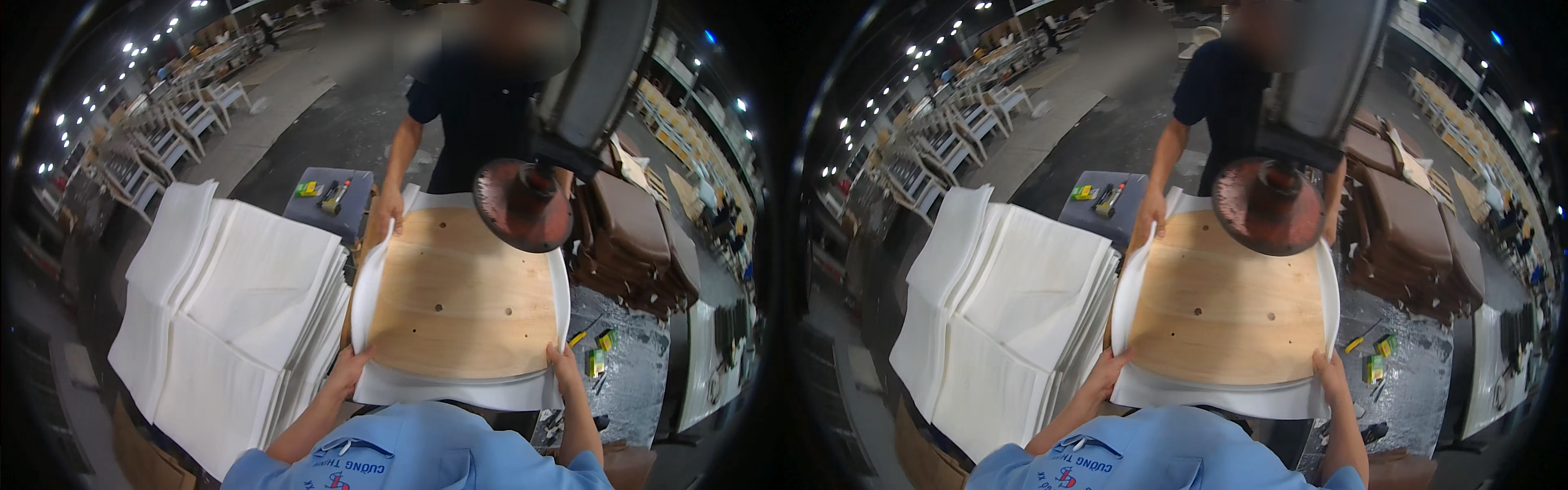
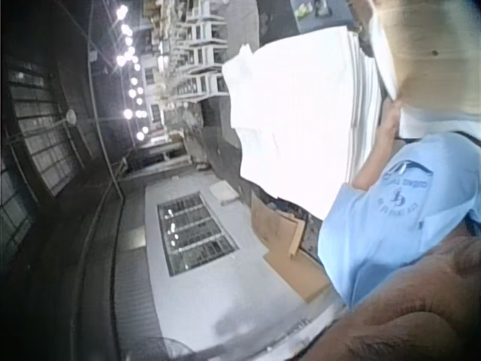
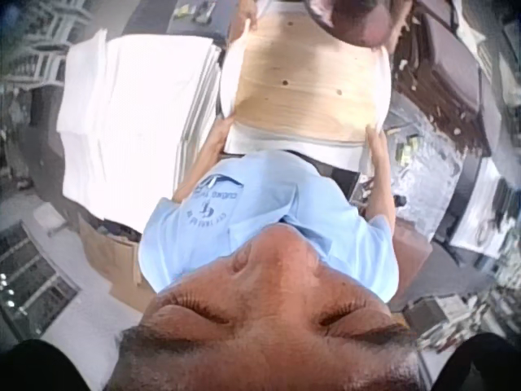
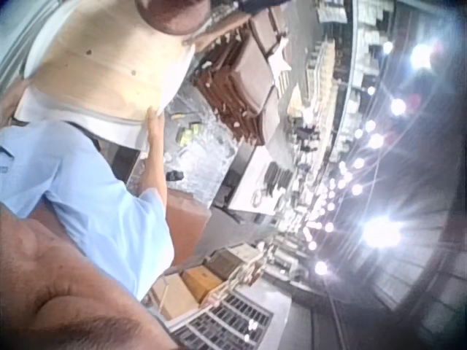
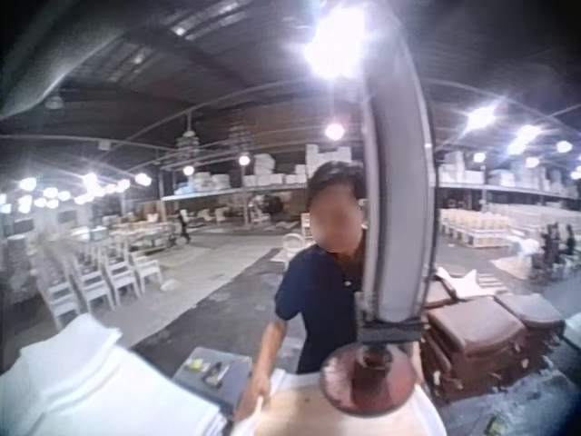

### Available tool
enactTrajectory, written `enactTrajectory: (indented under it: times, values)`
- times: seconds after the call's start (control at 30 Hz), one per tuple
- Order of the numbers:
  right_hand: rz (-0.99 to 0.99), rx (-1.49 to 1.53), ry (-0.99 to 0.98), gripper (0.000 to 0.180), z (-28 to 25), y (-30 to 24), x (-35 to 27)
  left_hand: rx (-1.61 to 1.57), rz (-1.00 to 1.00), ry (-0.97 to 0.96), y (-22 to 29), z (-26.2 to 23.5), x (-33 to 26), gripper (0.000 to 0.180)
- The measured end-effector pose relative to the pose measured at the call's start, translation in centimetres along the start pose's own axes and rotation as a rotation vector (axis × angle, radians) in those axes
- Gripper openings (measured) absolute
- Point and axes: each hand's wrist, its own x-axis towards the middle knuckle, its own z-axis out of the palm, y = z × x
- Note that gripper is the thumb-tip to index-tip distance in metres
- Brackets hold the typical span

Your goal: The person places a white fabric layer over a wooden chair seat, then uses a pneumatic staple gun to secure the fabric around the edges. They repeat this process with a second seat, pulling the fabric taut and stapling it in place.

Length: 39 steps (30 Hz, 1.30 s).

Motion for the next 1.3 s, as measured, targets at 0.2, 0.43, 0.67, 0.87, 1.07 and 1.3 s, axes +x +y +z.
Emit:
enactTrajectory:
  times: [0.2, 0.43, 0.67, 0.87, 1.07, 1.3]
  values:
    - [-0.002, -0.061, 0.017, 0.046, 0.6, 0.6, 1.1, 0.208, 0.226, 0.088, -1.0, 0.2, 0.3, 0.046]
    - [-0.131, -0.215, 0.072, 0.047, 0.8, 2.2, 1.4, 0.937, 0.264, 0.255, 1.3, 2.2, -1.5, 0.048]
    - [-0.115, -0.515, 0.17, 0.051, 0.2, 2.7, 2.0, 1.31, 0.242, 0.273, 1.4, 4.2, -2.4, 0.077]
    - [0.021, -0.698, 0.227, 0.057, 0.4, 0.5, 0.4, 1.422, 0.302, 0.164, 1.3, 4.7, -2.3, 0.086]
    - [0.105, -0.704, 0.204, 0.065, 0.8, -0.2, -0.8, 1.606, 0.247, 0.102, 3.8, 6.3, -3.3, 0.083]
    - [0.062, -0.724, 0.167, 0.074, 1.3, 0.0, 0.1, 1.764, 0.438, 0.145, 1.9, 3.3, -2.2, 0.076]
